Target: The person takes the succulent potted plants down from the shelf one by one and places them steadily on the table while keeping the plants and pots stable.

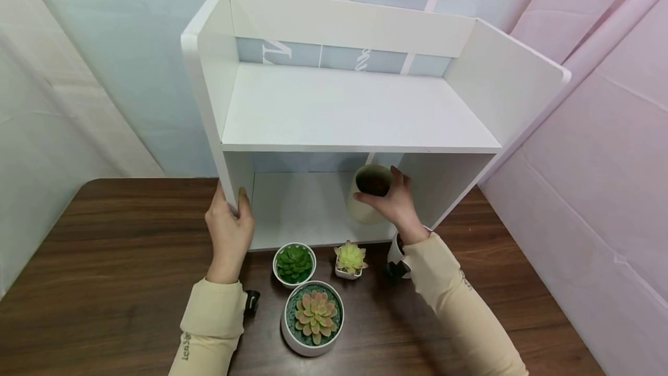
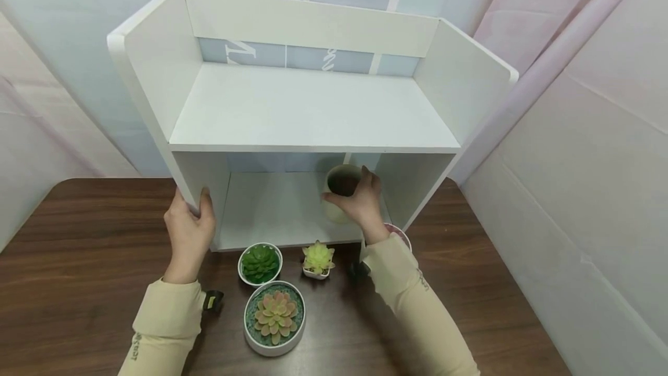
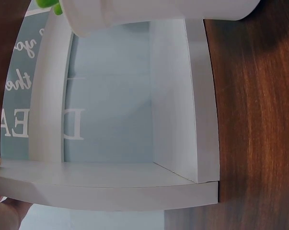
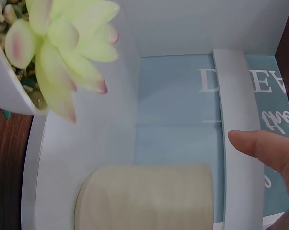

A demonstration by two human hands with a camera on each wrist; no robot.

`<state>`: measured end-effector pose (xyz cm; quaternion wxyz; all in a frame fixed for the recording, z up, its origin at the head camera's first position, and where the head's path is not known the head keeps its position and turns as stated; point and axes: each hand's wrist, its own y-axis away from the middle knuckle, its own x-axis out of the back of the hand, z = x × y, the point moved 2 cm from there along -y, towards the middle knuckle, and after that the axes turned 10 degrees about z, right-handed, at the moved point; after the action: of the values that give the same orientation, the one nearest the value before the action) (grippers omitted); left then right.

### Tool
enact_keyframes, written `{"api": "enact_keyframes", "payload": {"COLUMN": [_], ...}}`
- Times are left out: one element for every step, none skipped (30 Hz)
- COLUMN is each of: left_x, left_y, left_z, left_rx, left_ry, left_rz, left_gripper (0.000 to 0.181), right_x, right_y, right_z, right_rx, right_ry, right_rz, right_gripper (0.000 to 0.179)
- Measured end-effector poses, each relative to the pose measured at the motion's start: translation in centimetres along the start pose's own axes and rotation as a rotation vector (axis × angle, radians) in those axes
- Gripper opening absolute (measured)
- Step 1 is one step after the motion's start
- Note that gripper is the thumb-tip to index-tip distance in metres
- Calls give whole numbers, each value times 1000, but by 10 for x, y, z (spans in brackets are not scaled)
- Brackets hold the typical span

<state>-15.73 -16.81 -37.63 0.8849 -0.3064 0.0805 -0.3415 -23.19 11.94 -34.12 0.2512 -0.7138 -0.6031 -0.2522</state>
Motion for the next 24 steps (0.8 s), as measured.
{"api": "enact_keyframes", "payload": {"left_x": [0,0,0,0,0,0,1,1,0,0,0,0,0,0,0,0,0,0,0,0,0,0,0,0], "left_y": [0,0,0,0,0,0,0,0,0,0,0,0,0,0,0,0,0,0,0,0,0,0,0,0], "left_z": [0,0,-1,-1,-1,-1,-1,-1,-1,-1,-1,0,0,0,0,0,0,0,0,0,-1,-1,-1,-1], "left_rx": [2,3,4,5,6,5,4,3,0,-2,-4,-6,-8,-9,-10,-9,-8,-9,-9,-9,-10,-11,-13,-15], "left_ry": [-1,0,-1,-1,-1,-1,-2,-2,-2,-1,0,0,2,4,4,6,7,8,8,8,7,7,6,5], "left_rz": [0,-1,-1,-1,-1,-1,0,0,1,1,1,3,3,3,3,3,2,2,1,1,1,2,2,4], "left_gripper": [38,38,38,38,38,38,38,38,38,38,38,38,37,37,38,38,38,38,38,38,38,38,38,38], "right_x": [0,0,-1,-1,-2,-2,-3,-3,-4,-5,-6,-6,-7,-8,-8,-9,-10,-11,-11,-12,-12,-13,-13,-14], "right_y": [-1,-2,-3,-4,-5,-6,-7,-8,-9,-10,-10,-11,-12,-12,-13,-13,-14,-15,-15,-15,-16,-16,-17,-17], "right_z": [0,0,0,0,-1,0,-1,0,0,0,1,1,2,2,3,4,5,6,7,7,8,9,10,10], "right_rx": [-9,-17,-23,-24,-28,-28,-28,-28,-27,-28,-32,-33,-34,-34,-34,-35,-34,-34,-35,-37,-40,-45,-48,-53], "right_ry": [-1,1,5,10,16,24,33,41,47,51,53,54,57,59,63,65,69,74,78,82,85,86,88,89], "right_rz": [-3,-5,-7,-8,-9,-11,-14,-17,-18,-20,-22,-22,-22,-22,-22,-22,-20,-17,-15,-13,-11,-9,-6,-5], "right_gripper": [105,105,105,106,106,106,107,107,108,108,109,109,109,109,108,108,108,108,108,109,110,111,112,113]}}
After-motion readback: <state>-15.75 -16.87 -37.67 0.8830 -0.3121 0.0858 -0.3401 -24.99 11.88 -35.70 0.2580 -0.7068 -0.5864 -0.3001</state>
